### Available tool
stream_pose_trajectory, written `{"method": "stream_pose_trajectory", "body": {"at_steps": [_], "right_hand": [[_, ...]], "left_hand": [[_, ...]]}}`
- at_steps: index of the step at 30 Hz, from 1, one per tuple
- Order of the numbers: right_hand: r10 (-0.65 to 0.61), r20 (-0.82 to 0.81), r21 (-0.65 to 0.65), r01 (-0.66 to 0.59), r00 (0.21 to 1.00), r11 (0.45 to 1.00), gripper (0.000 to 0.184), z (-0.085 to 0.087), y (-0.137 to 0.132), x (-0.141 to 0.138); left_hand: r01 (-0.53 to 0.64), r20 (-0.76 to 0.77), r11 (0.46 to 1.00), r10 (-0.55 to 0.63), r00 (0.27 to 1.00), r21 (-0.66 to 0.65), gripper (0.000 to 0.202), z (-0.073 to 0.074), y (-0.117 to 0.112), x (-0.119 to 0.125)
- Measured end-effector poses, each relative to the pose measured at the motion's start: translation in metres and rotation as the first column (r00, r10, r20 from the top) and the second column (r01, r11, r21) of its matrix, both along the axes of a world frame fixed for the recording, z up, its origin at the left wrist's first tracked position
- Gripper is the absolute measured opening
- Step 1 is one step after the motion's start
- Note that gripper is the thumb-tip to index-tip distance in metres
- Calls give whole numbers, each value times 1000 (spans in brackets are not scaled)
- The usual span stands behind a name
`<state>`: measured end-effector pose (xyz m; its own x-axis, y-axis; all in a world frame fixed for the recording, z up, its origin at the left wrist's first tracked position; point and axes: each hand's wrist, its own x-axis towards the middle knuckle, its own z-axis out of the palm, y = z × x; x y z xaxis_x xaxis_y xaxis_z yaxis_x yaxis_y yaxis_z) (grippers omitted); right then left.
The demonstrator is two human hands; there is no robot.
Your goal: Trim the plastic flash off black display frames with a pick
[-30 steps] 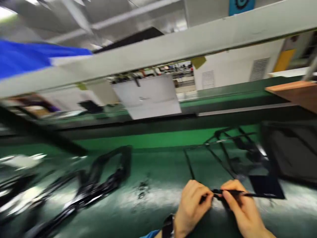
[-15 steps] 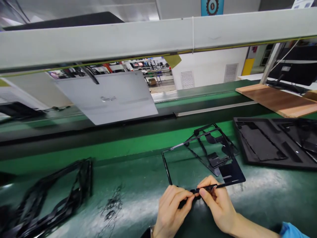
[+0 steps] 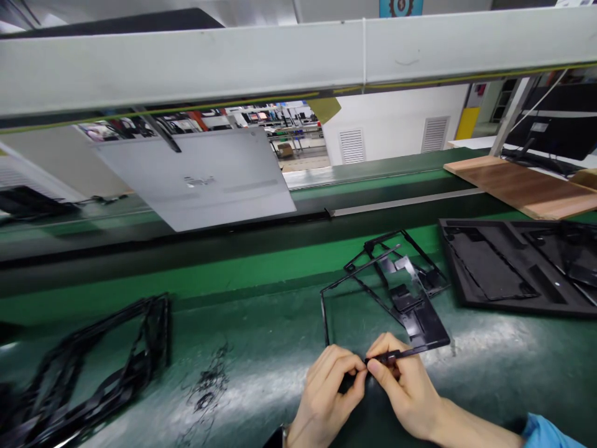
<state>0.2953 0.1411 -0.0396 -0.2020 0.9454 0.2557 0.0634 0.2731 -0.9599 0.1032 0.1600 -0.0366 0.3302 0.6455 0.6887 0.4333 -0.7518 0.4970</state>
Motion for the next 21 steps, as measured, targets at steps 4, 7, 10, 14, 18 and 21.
{"method": "stream_pose_trajectory", "body": {"at_steps": [4, 7, 10, 14, 18, 21], "right_hand": [[30, 44, 52, -32, 999, 998, 24, 5, 1, 0], [22, 55, 39, -24, 998, 999, 25, 6, 0, 0], [3, 49, -15, -2, 999, 1000, 25, 4, -1, 0], [-11, 33, -46, 12, 999, 999, 29, 2, -1, -1], [-21, -3, -93, 21, 1000, 995, 30, 3, 0, 0], [-36, -47, -136, 29, 998, 990, 31, 3, 2, 1]], "left_hand": [[-37, -46, 999, 36, 998, -3, 19, 0, 0, 1], [-39, -53, 999, 39, 998, -6, 18, 0, 0, 2], [-35, -54, 999, 34, 998, -15, 18, 1, 0, 1], [-33, -45, 999, 31, 998, -29, 18, 3, 0, 0], [-47, -56, 998, 45, 997, -34, 18, 4, 1, -3], [-66, -64, 997, 64, 996, -27, 18, 5, 1, -4]]}}
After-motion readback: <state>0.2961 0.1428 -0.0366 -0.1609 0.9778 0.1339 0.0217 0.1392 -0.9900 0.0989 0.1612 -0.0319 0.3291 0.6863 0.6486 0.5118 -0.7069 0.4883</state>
